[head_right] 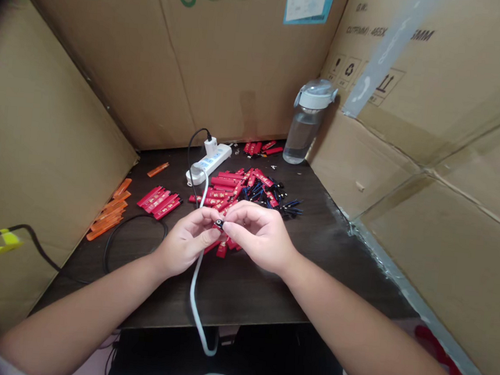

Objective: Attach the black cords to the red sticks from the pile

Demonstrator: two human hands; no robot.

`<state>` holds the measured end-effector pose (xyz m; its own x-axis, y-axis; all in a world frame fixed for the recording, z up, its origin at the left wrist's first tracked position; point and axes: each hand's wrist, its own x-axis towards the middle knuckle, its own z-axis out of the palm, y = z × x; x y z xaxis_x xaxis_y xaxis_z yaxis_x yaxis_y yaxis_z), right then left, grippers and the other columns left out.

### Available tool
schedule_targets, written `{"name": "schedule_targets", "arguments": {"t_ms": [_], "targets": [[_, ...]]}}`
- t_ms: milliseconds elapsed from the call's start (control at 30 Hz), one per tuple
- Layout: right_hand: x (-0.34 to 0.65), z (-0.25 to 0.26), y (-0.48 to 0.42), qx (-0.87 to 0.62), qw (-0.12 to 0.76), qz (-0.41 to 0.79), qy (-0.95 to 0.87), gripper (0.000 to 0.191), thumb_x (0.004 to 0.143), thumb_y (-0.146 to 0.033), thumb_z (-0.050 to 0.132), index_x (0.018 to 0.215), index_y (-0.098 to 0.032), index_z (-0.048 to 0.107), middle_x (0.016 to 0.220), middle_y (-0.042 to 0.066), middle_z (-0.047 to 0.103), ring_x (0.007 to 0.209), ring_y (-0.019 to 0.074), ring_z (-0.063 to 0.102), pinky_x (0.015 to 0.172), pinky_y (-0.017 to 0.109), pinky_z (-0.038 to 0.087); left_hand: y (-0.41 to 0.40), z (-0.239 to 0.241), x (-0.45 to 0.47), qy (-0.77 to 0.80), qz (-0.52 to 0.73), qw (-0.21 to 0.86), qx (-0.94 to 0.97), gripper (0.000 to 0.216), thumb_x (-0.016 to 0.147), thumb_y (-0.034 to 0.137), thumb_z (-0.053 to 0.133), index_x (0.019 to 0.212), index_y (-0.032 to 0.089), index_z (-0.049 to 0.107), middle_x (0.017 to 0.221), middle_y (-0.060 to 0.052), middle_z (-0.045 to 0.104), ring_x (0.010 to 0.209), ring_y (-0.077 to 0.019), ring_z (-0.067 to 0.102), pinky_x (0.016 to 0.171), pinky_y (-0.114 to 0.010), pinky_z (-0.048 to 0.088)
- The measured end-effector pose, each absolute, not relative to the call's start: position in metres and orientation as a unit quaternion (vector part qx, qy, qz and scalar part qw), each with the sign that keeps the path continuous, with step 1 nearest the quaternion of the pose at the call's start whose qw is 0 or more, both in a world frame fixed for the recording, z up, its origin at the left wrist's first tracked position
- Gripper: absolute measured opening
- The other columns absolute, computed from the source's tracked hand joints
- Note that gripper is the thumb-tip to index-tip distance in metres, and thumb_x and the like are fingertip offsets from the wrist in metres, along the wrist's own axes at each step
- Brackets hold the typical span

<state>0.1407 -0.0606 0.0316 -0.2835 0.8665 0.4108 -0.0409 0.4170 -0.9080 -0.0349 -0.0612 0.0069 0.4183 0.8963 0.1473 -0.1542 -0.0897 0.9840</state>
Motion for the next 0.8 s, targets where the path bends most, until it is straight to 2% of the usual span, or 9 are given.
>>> {"name": "schedule_targets", "arguments": {"t_ms": [167,400,567,800], "targets": [[0.1407,0.0305,-0.063,-0.318,0.518,0.394,-0.69,0.009,0.082,-0.024,0.066,0.076,-0.017,0.066,0.081,0.005,0.063,0.071,0.0147,0.061,0.062,0.028,0.052,-0.062,0.0066,-0.0348,0.312,0.448,0.594,0.591,0.025,0.082,0.038,0.065,0.096,0.018,0.056,0.088,-0.002,0.057,0.081,-0.014,0.057,0.079,-0.029,0.049],[0.1372,0.0301,-0.0655,-0.297,0.499,0.21,-0.786,0.01,0.086,-0.011,0.053,0.081,-0.019,0.058,0.084,0.007,0.06,0.076,0.0162,0.057,0.068,0.031,0.049,-0.0641,0.0048,-0.0324,0.338,0.493,0.47,0.65,0.017,0.086,0.033,0.061,0.097,0.019,0.058,0.096,-0.004,0.061,0.091,-0.0153,0.058,0.083,-0.027,0.047],[0.1332,0.0267,-0.0663,-0.307,0.495,0.222,-0.782,0.012,0.087,-0.009,0.049,0.081,-0.019,0.052,0.083,0.006,0.056,0.077,0.0157,0.054,0.069,0.03,0.047,-0.0652,0.0037,-0.0316,0.323,0.515,0.434,0.665,0.012,0.086,0.029,0.061,0.095,0.02,0.059,0.095,-0.004,0.063,0.094,-0.0161,0.059,0.085,-0.028,0.047],[0.1318,0.0267,-0.0682,-0.283,0.515,0.271,-0.763,0.011,0.088,-0.011,0.049,0.081,-0.018,0.052,0.083,0.005,0.054,0.077,0.0157,0.052,0.069,0.03,0.046,-0.0652,0.003,-0.0301,0.296,0.524,0.491,0.63,0.013,0.084,0.027,0.064,0.092,0.018,0.059,0.092,-0.004,0.062,0.09,-0.0154,0.06,0.082,-0.029,0.047]]}}
